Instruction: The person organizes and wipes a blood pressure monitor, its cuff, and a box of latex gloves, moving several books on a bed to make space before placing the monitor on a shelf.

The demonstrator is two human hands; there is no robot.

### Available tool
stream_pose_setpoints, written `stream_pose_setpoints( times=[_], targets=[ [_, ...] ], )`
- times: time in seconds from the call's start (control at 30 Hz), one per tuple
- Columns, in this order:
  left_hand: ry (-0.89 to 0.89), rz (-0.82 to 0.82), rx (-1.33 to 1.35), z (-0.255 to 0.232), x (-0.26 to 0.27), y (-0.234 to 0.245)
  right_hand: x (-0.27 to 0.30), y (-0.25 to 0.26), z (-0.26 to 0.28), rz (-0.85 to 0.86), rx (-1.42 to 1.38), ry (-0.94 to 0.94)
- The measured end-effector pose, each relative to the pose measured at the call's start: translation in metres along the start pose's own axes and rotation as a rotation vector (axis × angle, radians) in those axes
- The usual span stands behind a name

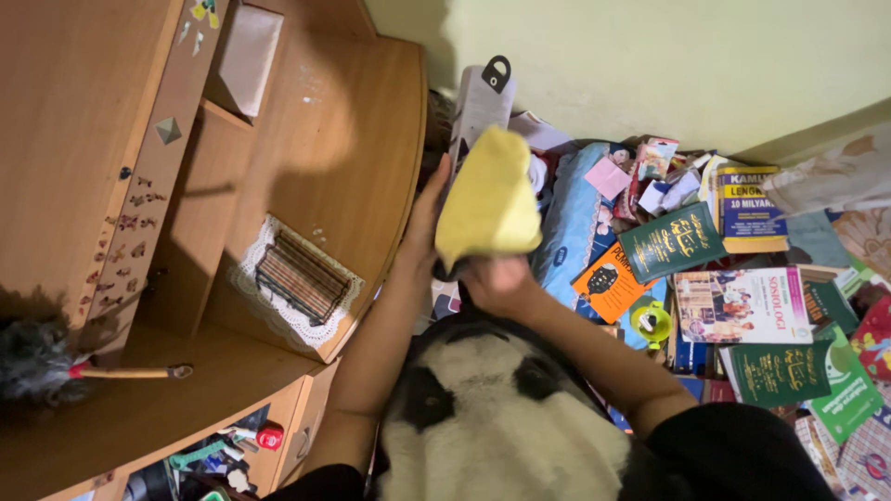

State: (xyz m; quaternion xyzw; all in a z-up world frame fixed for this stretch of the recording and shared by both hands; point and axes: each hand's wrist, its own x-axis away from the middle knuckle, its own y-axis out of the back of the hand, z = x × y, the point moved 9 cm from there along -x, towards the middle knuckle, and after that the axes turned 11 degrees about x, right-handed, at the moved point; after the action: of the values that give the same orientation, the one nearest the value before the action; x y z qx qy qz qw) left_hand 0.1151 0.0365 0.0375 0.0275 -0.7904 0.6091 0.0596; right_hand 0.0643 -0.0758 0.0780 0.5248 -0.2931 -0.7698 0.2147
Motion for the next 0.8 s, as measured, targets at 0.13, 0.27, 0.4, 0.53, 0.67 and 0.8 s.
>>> stream_pose_setpoints(
  times=[0.13,0.27,0.4,0.53,0.67,0.8],
  targets=[
    [-0.062,-0.084,-0.033,0.001,0.016,0.019,0.01,-0.006,-0.005,0.003,-0.065,-0.003],
    [-0.178,-0.214,-0.122,0.006,0.029,0.059,-0.008,-0.057,-0.039,0.117,0.085,0.103],
    [-0.374,-0.254,-0.271,-0.007,0.048,0.08,-0.026,-0.088,-0.077,0.054,-0.253,-0.199],
    [-0.592,-0.426,-0.4,-0.055,0.075,0.1,0.009,-0.138,-0.044,0.268,-0.432,-0.219],
    [-0.783,-0.588,-0.855,-0.108,0.126,0.087,0.045,-0.154,-0.022,0.359,-0.567,-0.177],
    [-1.02,-0.705,-1.541,-0.121,0.196,0.035,0.023,-0.223,-0.069,0.384,-0.741,-0.616]
  ],
)
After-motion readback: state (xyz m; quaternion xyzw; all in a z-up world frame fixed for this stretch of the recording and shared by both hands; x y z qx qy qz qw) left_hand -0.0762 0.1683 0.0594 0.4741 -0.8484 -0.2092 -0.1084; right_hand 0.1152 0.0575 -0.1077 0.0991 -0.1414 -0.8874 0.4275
